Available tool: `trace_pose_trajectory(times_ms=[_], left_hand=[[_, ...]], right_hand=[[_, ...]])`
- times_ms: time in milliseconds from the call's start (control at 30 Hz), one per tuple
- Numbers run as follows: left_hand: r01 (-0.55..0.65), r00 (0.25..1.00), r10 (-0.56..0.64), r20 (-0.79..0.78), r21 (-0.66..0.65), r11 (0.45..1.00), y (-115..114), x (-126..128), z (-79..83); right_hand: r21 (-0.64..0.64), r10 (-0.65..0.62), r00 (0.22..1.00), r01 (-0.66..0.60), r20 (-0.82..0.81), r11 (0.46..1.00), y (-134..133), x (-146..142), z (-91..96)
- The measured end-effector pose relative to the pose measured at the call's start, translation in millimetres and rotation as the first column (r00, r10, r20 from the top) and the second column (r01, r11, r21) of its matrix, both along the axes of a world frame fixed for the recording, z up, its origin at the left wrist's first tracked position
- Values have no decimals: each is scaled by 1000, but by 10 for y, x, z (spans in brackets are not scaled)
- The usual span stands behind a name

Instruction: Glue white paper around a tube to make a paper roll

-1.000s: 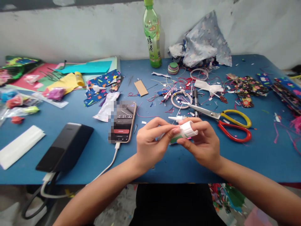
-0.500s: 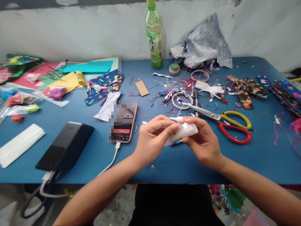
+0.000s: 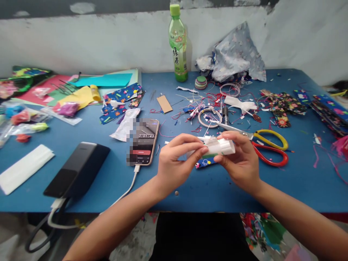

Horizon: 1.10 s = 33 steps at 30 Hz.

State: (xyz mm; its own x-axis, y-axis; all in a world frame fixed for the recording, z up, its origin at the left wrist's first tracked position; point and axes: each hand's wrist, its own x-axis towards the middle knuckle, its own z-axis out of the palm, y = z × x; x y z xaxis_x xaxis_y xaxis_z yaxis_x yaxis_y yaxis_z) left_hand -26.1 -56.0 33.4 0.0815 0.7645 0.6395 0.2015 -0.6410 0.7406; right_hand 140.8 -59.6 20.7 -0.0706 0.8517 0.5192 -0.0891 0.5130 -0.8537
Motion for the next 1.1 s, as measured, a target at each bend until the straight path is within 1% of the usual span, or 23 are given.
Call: trace_pose_trajectory(times_ms=[33, 100, 167, 233, 300, 367, 433, 500, 600, 700, 733, 767, 800, 867, 900, 967, 1000, 1100], left_hand=[[-8, 1000, 9, -22, 17, 1000, -3, 2, 3], [-14, 999, 14, -43, 5, 1000, -12, 6, 9], [3, 1000, -4, -26, -53, 999, -24, 11, 18], [44, 999, -41, 22, -162, 986, -31, 9, 34], [110, 992, -85, 92, -316, 942, -27, -3, 54], [180, 979, -114, 167, -457, 871, -11, -22, 74], [239, 964, -129, 234, -537, 809, 12, -41, 83], [286, 947, -138, 291, -562, 776, 36, -55, 75], [353, 918, -171, 358, -539, 765, 64, -69, 37], [428, 878, -213, 428, -503, 751, 71, -81, 15], [424, 880, -219, 422, -489, 762, 66, -83, 20], [392, 898, -218, 382, -471, 791, 57, -82, 30], [335, 927, -209, 310, -437, 835, 45, -78, 42], [202, 978, -172, 119, -317, 927, 18, -60, 65], [154, 988, -149, 42, -249, 956, 7, -48, 70], [115, 992, -122, -35, -159, 981, -7, -27, 63], [112, 992, -120, -49, -143, 983, -8, -20, 54], [116, 988, -131, -80, -169, 979, 9, -24, 25]], right_hand=[[-2, 13, 1000, -13, 0, 1000, -2, 0, -7], [-14, 36, 999, -36, 2, 999, -8, 1, -16], [-24, 49, 999, -49, 11, 999, -14, 3, -20], [-29, 54, 998, -53, 28, 998, -20, 7, -20], [-43, 61, 997, -59, 54, 997, -24, 15, -22], [-75, 82, 994, -76, 74, 994, -29, 26, -27], [-108, 107, 991, -99, 79, 989, -33, 37, -28], [-128, 123, 990, -114, 71, 985, -36, 48, -23], [-125, 121, 991, -113, 61, 986, -34, 65, 3], [-86, 92, 993, -86, 68, 993, -33, 87, 44], [-70, 74, 994, -68, 76, 995, -35, 96, 57], [-56, 54, 995, -49, 85, 997, -36, 105, 69], [-45, 34, 995, -30, 95, 999, -39, 114, 78], [-30, 12, 994, -9, 108, 1000, -45, 128, 88], [-26, 13, 994, -11, 112, 1000, -47, 133, 89], [-17, 24, 992, -23, 122, 1000, -48, 138, 84], [-14, 31, 991, -29, 132, 999, -46, 139, 79], [-24, 53, 983, -50, 176, 998, -30, 148, 70]])
